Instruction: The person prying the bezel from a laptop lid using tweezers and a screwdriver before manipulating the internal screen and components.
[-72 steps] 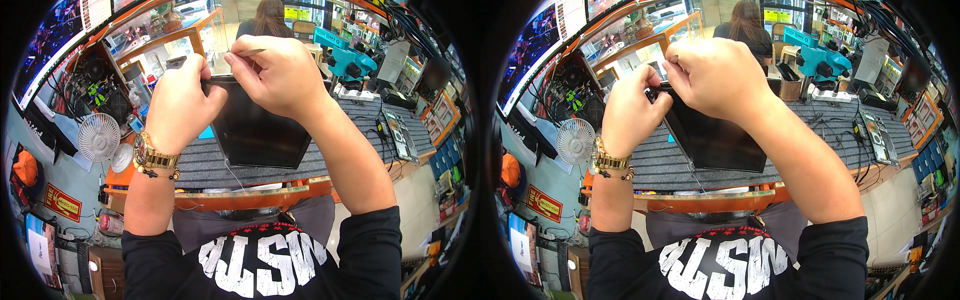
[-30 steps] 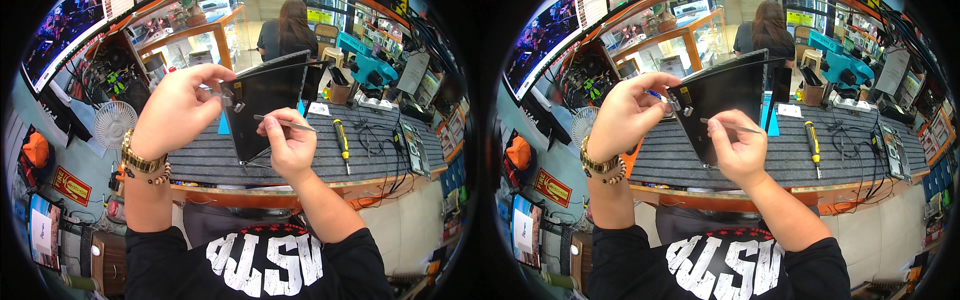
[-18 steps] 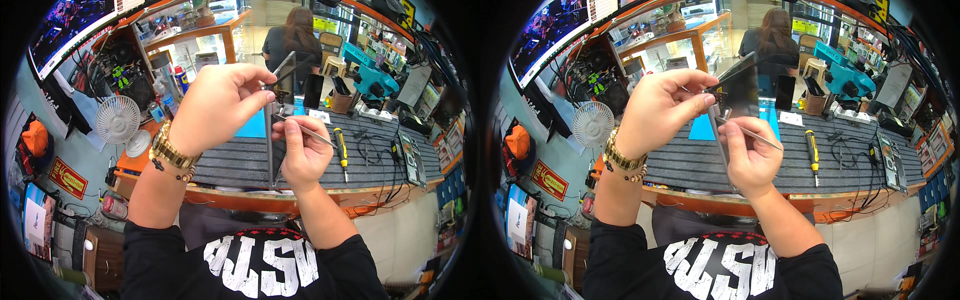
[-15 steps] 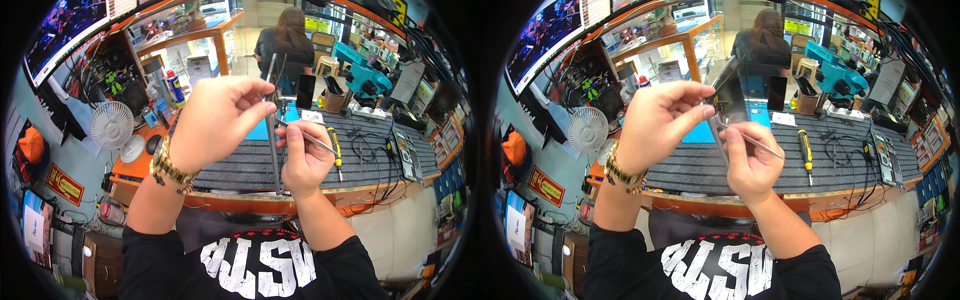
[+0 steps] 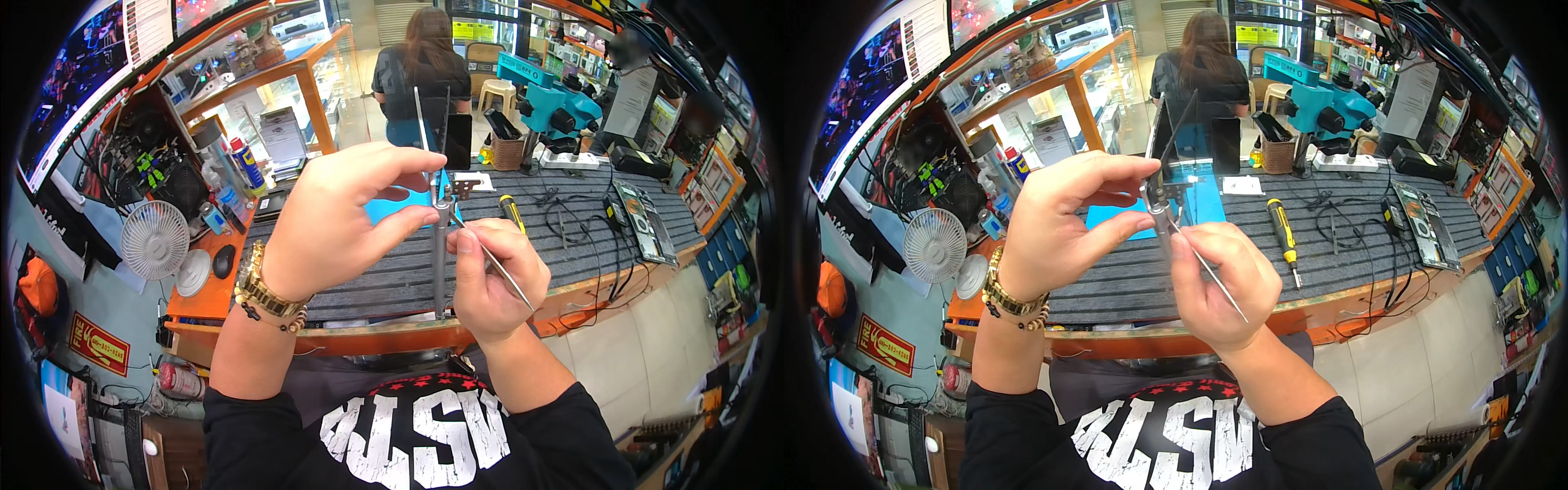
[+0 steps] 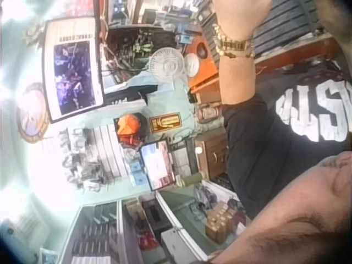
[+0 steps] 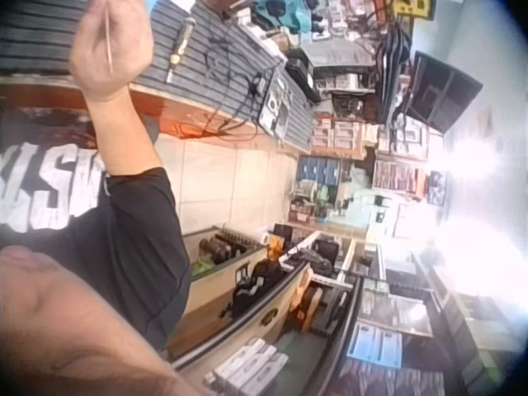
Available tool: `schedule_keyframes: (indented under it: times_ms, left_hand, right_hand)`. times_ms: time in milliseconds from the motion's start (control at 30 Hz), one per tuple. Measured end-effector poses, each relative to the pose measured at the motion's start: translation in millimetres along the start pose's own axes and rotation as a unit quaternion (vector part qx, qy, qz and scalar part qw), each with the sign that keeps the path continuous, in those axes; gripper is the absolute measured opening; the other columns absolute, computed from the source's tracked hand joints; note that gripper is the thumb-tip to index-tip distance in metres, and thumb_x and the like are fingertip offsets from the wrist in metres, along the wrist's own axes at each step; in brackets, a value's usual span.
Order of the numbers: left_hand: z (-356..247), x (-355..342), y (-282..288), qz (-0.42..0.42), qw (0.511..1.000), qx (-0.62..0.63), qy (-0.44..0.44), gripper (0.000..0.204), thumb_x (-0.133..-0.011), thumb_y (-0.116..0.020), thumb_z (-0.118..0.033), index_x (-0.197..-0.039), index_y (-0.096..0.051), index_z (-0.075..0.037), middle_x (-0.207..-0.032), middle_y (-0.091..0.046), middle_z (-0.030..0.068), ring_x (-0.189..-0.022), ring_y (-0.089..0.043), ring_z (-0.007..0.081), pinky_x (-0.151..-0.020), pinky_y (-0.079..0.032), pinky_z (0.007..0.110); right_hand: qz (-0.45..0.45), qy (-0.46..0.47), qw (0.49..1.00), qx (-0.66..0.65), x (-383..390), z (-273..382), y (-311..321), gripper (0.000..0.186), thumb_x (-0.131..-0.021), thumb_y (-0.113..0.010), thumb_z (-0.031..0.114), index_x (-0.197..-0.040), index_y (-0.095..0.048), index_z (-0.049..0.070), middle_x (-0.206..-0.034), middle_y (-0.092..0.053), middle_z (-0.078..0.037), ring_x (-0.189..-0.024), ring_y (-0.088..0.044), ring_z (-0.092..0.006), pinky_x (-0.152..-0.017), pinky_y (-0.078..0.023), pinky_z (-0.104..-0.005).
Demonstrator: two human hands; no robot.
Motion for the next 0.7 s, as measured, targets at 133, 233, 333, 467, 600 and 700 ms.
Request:
schedule_keyframes:
  times_ms: [133, 233, 333, 467, 600, 700]
  left_hand:
    - [-7, -11, -22, -0.022, 1.0, -0.004, -0.019, 0.049, -0.095, -0.093, 0.0, -0.142, -0.08, 0.0, -0.12, -0.084, 0.0135, -0.106, -0.084, 0.0203, -0.095, -0.07, 0.034]
    - [-19, -17, -34, -0.031, 0.997, -0.068, -0.023, 0.046, -0.095, -0.094, -0.003, -0.139, -0.081, 0.0, -0.114, -0.084, 0.0142, -0.102, -0.085, 0.0219, -0.092, -0.07, 0.035]
    - [-25, -21, -48, -0.062, 0.988, -0.131, -0.045, 0.044, -0.094, -0.095, -0.008, -0.134, -0.081, 0.0, -0.109, -0.084, 0.0149, -0.098, -0.085, 0.0257, -0.088, -0.069, 0.038]
    - [-35, -26, -62, -0.066, 0.987, -0.138, -0.039, 0.044, -0.093, -0.095, -0.008, -0.134, -0.081, 0.0, -0.107, -0.084, 0.0146, -0.097, -0.085, 0.0276, -0.086, -0.067, 0.038]
    - [-36, -30, -66, -0.063, 0.99, -0.123, -0.027, 0.045, -0.092, -0.096, -0.006, -0.134, -0.081, 0.0, -0.108, -0.084, 0.0148, -0.098, -0.085, 0.0275, -0.087, -0.067, 0.037]
    - [-37, -31, -67, -0.062, 0.99, -0.123, -0.028, 0.045, -0.092, -0.095, -0.006, -0.134, -0.081, 0.0, -0.108, -0.085, 0.0144, -0.099, -0.085, 0.0268, -0.088, -0.067, 0.037]
  right_hand:
    - [0.001, -0.013, 0.999, 0.051, -6, -1, 16, 0.017, -0.098, -0.083, -0.013, -0.105, -0.071, -0.003, -0.091, -0.081, -0.015, -0.077, -0.08, -0.0269, -0.07, -0.062, -0.0348]
    - [-0.001, 0.015, 0.997, 0.076, -15, -2, 28, 0.018, -0.097, -0.084, -0.012, -0.106, -0.071, -0.002, -0.09, -0.08, -0.016, -0.075, -0.079, -0.0284, -0.067, -0.062, -0.036]
    - [0.009, 0.06, 0.991, 0.12, -19, -6, 40, 0.02, -0.096, -0.084, -0.012, -0.107, -0.072, -0.002, -0.087, -0.079, -0.016, -0.073, -0.079, -0.0306, -0.064, -0.061, -0.0373]
    - [0.018, 0.082, 0.988, 0.129, -21, -12, 54, 0.02, -0.094, -0.085, -0.011, -0.107, -0.072, -0.001, -0.085, -0.078, -0.016, -0.07, -0.079, -0.0322, -0.061, -0.06, -0.0381]
    - [0.0, 0.078, 0.987, 0.143, -21, -12, 56, 0.018, -0.095, -0.085, -0.009, -0.104, -0.073, -0.001, -0.082, -0.077, -0.014, -0.067, -0.077, -0.0309, -0.06, -0.059, -0.0371]
    - [-0.011, 0.04, 0.99, 0.132, -21, -11, 57, 0.012, -0.098, -0.084, -0.007, -0.102, -0.074, -0.002, -0.082, -0.077, -0.014, -0.066, -0.077, -0.0272, -0.061, -0.059, -0.0353]
Point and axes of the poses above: each hand's wrist, its own x-axis away from the middle knuckle, its own y-axis out of the back of the hand, z = x × y, the point moved 3 cm from there along -x, towards the middle knuckle
